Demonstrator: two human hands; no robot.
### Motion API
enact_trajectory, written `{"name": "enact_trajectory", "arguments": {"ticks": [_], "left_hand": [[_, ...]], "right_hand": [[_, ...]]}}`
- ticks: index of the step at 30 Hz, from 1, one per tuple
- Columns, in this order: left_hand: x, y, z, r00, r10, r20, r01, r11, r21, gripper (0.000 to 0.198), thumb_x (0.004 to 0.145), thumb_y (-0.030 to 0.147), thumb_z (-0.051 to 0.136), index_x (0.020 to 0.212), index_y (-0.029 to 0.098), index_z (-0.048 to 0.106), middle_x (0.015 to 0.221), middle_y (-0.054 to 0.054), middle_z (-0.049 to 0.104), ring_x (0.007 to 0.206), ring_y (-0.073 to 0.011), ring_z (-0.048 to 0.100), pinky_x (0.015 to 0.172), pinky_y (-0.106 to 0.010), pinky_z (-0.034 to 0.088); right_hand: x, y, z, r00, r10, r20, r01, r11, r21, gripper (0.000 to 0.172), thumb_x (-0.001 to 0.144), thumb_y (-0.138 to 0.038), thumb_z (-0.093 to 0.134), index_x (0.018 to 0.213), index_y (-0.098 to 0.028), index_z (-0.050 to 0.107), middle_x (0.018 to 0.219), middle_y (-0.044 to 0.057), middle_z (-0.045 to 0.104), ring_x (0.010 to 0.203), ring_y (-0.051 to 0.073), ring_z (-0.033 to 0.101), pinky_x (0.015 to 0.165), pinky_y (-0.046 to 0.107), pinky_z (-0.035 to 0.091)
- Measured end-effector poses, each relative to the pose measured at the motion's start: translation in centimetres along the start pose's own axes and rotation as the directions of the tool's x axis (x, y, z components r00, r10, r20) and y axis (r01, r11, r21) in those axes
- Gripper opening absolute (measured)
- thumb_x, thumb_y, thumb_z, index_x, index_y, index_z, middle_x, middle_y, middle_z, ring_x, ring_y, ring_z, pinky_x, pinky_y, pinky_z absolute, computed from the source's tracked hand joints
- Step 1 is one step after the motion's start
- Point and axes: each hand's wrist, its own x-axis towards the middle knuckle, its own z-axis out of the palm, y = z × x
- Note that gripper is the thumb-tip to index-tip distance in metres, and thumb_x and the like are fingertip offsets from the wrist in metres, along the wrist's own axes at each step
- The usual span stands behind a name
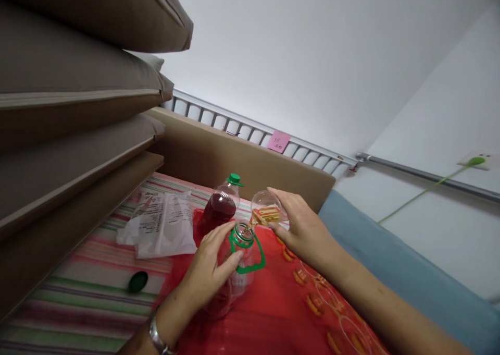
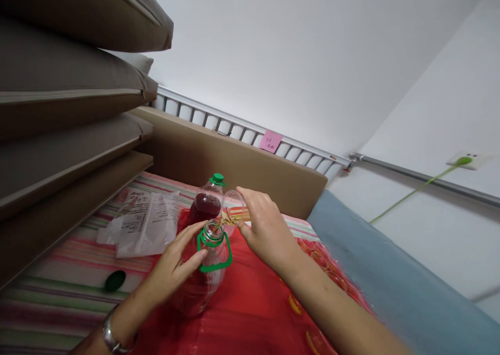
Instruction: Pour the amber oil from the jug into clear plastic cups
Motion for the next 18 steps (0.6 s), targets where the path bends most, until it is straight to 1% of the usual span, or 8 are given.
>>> {"name": "enact_trajectory", "arguments": {"ticks": [4, 9, 12, 16, 18], "left_hand": [[0.0, -0.1, 0.0, 1.0, 0.013, -0.01, -0.013, 1.0, 0.001, 0.05, 0.089, 0.035, 0.055, 0.137, 0.024, 0.048, 0.142, -0.012, 0.053, 0.133, -0.0275, 0.046, 0.112, -0.048, 0.035], [0.0, 0.0, 0.0, 1.0, 0.015, -0.005, -0.015, 1.0, -0.001, 0.05, 0.089, 0.036, 0.055, 0.137, 0.023, 0.048, 0.142, -0.012, 0.053, 0.132, -0.0276, 0.046, 0.112, -0.049, 0.035], [0.0, 0.0, 0.0, 1.0, 0.017, -0.005, -0.017, 1.0, 0.008, 0.05, 0.089, 0.036, 0.055, 0.137, 0.023, 0.048, 0.142, -0.012, 0.053, 0.133, -0.0271, 0.046, 0.112, -0.048, 0.034], [-0.1, -0.1, 0.1, 1.0, 0.019, -0.006, -0.019, 1.0, 0.012, 0.05, 0.089, 0.036, 0.054, 0.137, 0.023, 0.048, 0.142, -0.012, 0.053, 0.132, -0.0279, 0.046, 0.112, -0.05, 0.034], [-0.1, -0.2, 0.1, 1.0, 0.027, -0.011, -0.026, 1.0, 0.005, 0.049, 0.089, 0.036, 0.055, 0.137, 0.024, 0.048, 0.142, -0.013, 0.053, 0.132, -0.0281, 0.046, 0.111, -0.05, 0.035]], "right_hand": [[0.1, -0.1, 0.1, 1.0, -0.02, -0.007, 0.02, 1.0, -0.019, 0.064, 0.078, -0.015, 0.052, 0.139, -0.027, 0.041, 0.128, 0.011, 0.059, 0.117, 0.03, 0.056, 0.094, 0.054, 0.049], [0.2, -0.3, 0.2, 0.999, -0.051, 0.006, 0.051, 0.996, -0.077, 0.066, 0.076, -0.01, 0.05, 0.14, -0.024, 0.042, 0.13, 0.012, 0.058, 0.12, 0.03, 0.054, 0.096, 0.054, 0.048], [0.2, -0.4, 0.3, 0.995, -0.098, 0.005, 0.098, 0.988, -0.119, 0.067, 0.077, -0.009, 0.048, 0.142, -0.024, 0.04, 0.132, 0.013, 0.057, 0.122, 0.03, 0.053, 0.097, 0.055, 0.047], [0.0, -1.1, 0.4, 0.98, -0.198, 0.0, 0.194, 0.962, -0.193, 0.059, 0.081, -0.007, 0.047, 0.139, -0.018, 0.044, 0.134, 0.017, 0.056, 0.126, 0.031, 0.05, 0.099, 0.055, 0.045], [-0.1, -1.5, 0.3, 0.975, -0.222, 0.003, 0.218, 0.953, -0.211, 0.056, 0.082, -0.006, 0.045, 0.137, -0.018, 0.046, 0.136, 0.017, 0.056, 0.127, 0.031, 0.05, 0.102, 0.055, 0.043]]}}
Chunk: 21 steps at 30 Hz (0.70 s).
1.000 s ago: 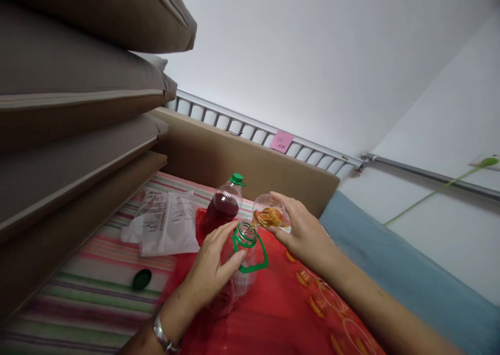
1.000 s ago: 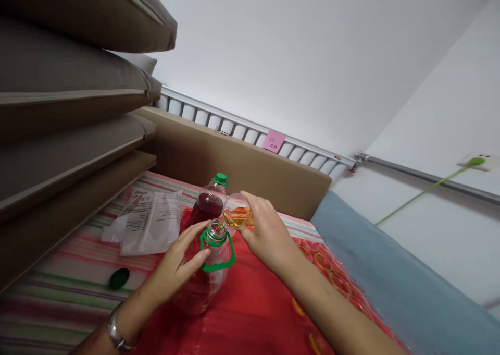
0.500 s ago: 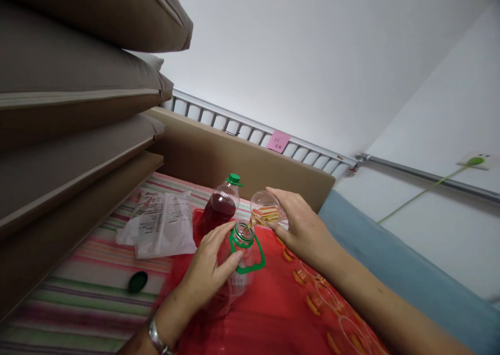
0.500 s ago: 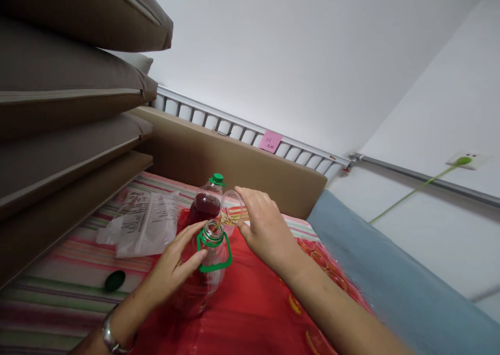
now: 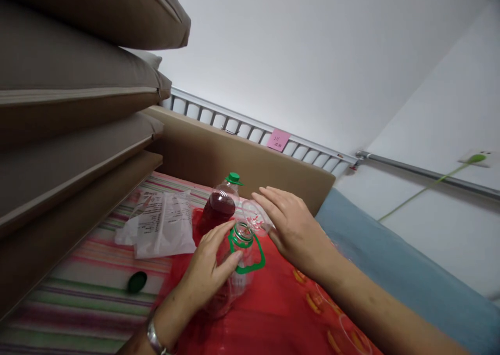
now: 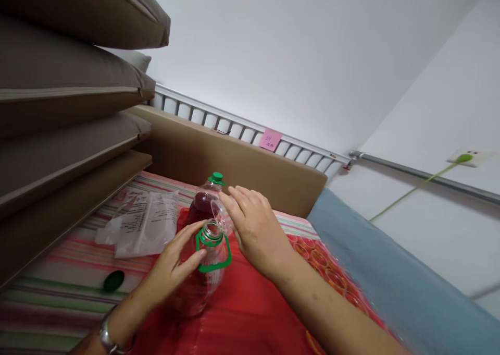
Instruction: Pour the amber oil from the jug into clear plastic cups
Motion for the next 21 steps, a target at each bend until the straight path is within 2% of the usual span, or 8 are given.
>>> {"name": "enact_trajectory", "arguments": {"ticks": [3, 6, 7, 9, 11, 12, 14, 21], "left_hand": [[0.0, -0.1, 0.0, 1.0, -0.005, -0.003, 0.005, 1.0, -0.002, 0.05, 0.089, 0.037, 0.055, 0.136, 0.023, 0.048, 0.141, -0.012, 0.053, 0.132, -0.0278, 0.046, 0.112, -0.048, 0.035], [0.1, 0.0, -0.1, 1.0, -0.024, 0.006, 0.025, 1.0, -0.006, 0.049, 0.089, 0.036, 0.055, 0.136, 0.022, 0.048, 0.142, -0.012, 0.053, 0.133, -0.027, 0.045, 0.113, -0.047, 0.033], [0.1, 0.1, -0.1, 0.999, -0.033, 0.01, 0.033, 0.999, -0.01, 0.049, 0.089, 0.036, 0.054, 0.136, 0.022, 0.048, 0.142, -0.012, 0.052, 0.133, -0.0268, 0.045, 0.113, -0.047, 0.033], [0.2, 0.2, -0.2, 0.999, -0.05, 0.016, 0.051, 0.999, -0.019, 0.049, 0.09, 0.035, 0.053, 0.137, 0.022, 0.048, 0.143, -0.012, 0.051, 0.134, -0.0265, 0.044, 0.113, -0.047, 0.032], [0.2, 0.2, -0.2, 0.998, -0.068, 0.018, 0.068, 0.997, -0.022, 0.049, 0.09, 0.036, 0.053, 0.136, 0.022, 0.048, 0.144, -0.012, 0.051, 0.134, -0.0265, 0.044, 0.114, -0.047, 0.031], [0.2, 0.3, -0.2, 0.997, -0.075, 0.016, 0.075, 0.997, -0.021, 0.048, 0.09, 0.037, 0.052, 0.136, 0.022, 0.048, 0.144, -0.012, 0.05, 0.134, -0.0266, 0.044, 0.114, -0.047, 0.031], [0.2, 0.2, -0.2, 0.996, -0.091, 0.006, 0.091, 0.996, -0.015, 0.048, 0.09, 0.038, 0.052, 0.136, 0.023, 0.048, 0.144, -0.012, 0.05, 0.135, -0.0267, 0.043, 0.114, -0.048, 0.03], [0.0, 0.0, -0.2, 0.989, -0.15, 0.008, 0.15, 0.988, 0.023, 0.05, 0.09, 0.042, 0.051, 0.137, 0.026, 0.048, 0.146, -0.009, 0.05, 0.137, -0.0265, 0.041, 0.115, -0.049, 0.03]], "right_hand": [[0.0, 0.1, 0.2, 0.998, 0.057, 0.001, -0.056, 0.994, 0.093, 0.053, 0.083, -0.008, 0.048, 0.134, -0.022, 0.049, 0.137, 0.012, 0.057, 0.13, 0.029, 0.049, 0.108, 0.056, 0.036], [-0.4, 1.6, 2.3, 0.937, 0.346, 0.043, -0.336, 0.862, 0.38, 0.048, 0.079, -0.022, 0.063, 0.126, -0.024, 0.053, 0.131, 0.011, 0.061, 0.125, 0.029, 0.054, 0.106, 0.052, 0.039], [-0.7, 2.4, 3.6, 0.873, 0.48, 0.084, -0.455, 0.741, 0.495, 0.051, 0.075, -0.028, 0.068, 0.123, -0.023, 0.053, 0.127, 0.011, 0.063, 0.121, 0.029, 0.057, 0.104, 0.051, 0.042], [-1.4, 3.9, 6.8, 0.68, 0.705, 0.203, -0.611, 0.39, 0.689, 0.058, 0.064, -0.036, 0.076, 0.116, -0.021, 0.054, 0.121, 0.013, 0.066, 0.116, 0.03, 0.061, 0.099, 0.048, 0.046], [-2.1, 4.9, 10.5, 0.5, 0.802, 0.326, -0.602, 0.051, 0.797, 0.063, 0.055, -0.042, 0.08, 0.108, -0.02, 0.054, 0.116, 0.014, 0.068, 0.113, 0.03, 0.062, 0.096, 0.045, 0.048], [-2.3, 5.2, 12.3, 0.434, 0.828, 0.355, -0.569, -0.054, 0.821, 0.063, 0.053, -0.044, 0.08, 0.105, -0.02, 0.055, 0.115, 0.014, 0.068, 0.112, 0.029, 0.063, 0.096, 0.043, 0.048], [-2.6, 5.1, 15.4, 0.372, 0.855, 0.362, -0.537, -0.12, 0.835, 0.064, 0.052, -0.047, 0.079, 0.104, -0.02, 0.054, 0.118, 0.015, 0.066, 0.114, 0.028, 0.061, 0.096, 0.041, 0.048], [-2.5, 3.6, 22.2, 0.285, 0.898, 0.335, -0.549, -0.134, 0.825, 0.061, 0.058, -0.044, 0.074, 0.109, -0.02, 0.053, 0.13, 0.015, 0.059, 0.122, 0.029, 0.055, 0.104, 0.041, 0.042]]}}
